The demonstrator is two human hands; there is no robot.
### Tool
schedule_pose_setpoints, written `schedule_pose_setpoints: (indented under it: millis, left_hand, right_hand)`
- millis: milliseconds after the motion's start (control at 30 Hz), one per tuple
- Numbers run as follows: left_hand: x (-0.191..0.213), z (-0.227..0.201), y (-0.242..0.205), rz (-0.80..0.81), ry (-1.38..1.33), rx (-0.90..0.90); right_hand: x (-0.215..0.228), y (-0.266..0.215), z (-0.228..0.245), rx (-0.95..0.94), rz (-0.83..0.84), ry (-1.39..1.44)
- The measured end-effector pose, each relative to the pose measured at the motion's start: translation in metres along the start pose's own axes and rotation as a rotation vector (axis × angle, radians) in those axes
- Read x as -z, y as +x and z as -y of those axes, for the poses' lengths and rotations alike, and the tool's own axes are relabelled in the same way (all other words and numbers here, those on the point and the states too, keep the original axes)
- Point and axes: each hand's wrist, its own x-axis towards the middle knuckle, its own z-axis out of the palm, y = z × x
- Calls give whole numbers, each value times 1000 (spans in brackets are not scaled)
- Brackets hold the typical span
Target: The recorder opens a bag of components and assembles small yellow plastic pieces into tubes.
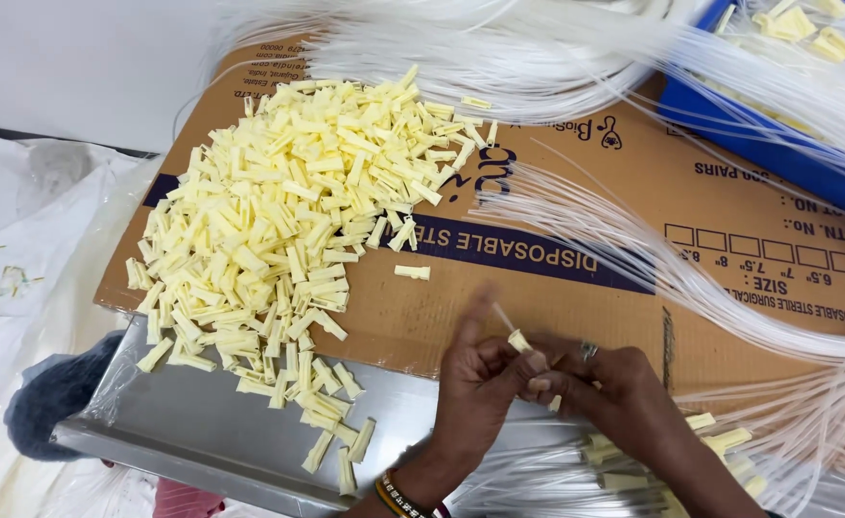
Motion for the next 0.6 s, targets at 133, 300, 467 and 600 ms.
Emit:
schedule_pose_setpoints:
  millis: [133, 300, 467, 600]
  left_hand:
    - [3, -16, 2, -74, 110, 206]
    - [57, -17, 8, -106, 242, 163]
    - [78, -70, 45, 10, 1603, -473]
    - [78, -87, 80, 117, 1977, -172]
  right_hand:
    - [-8, -13, 24, 412, -299, -684]
    - [66, -18, -76, 644, -211, -1018]
    - [101, 1, -34, 229, -269, -1080]
    - [107, 66, -52, 118, -386, -1498]
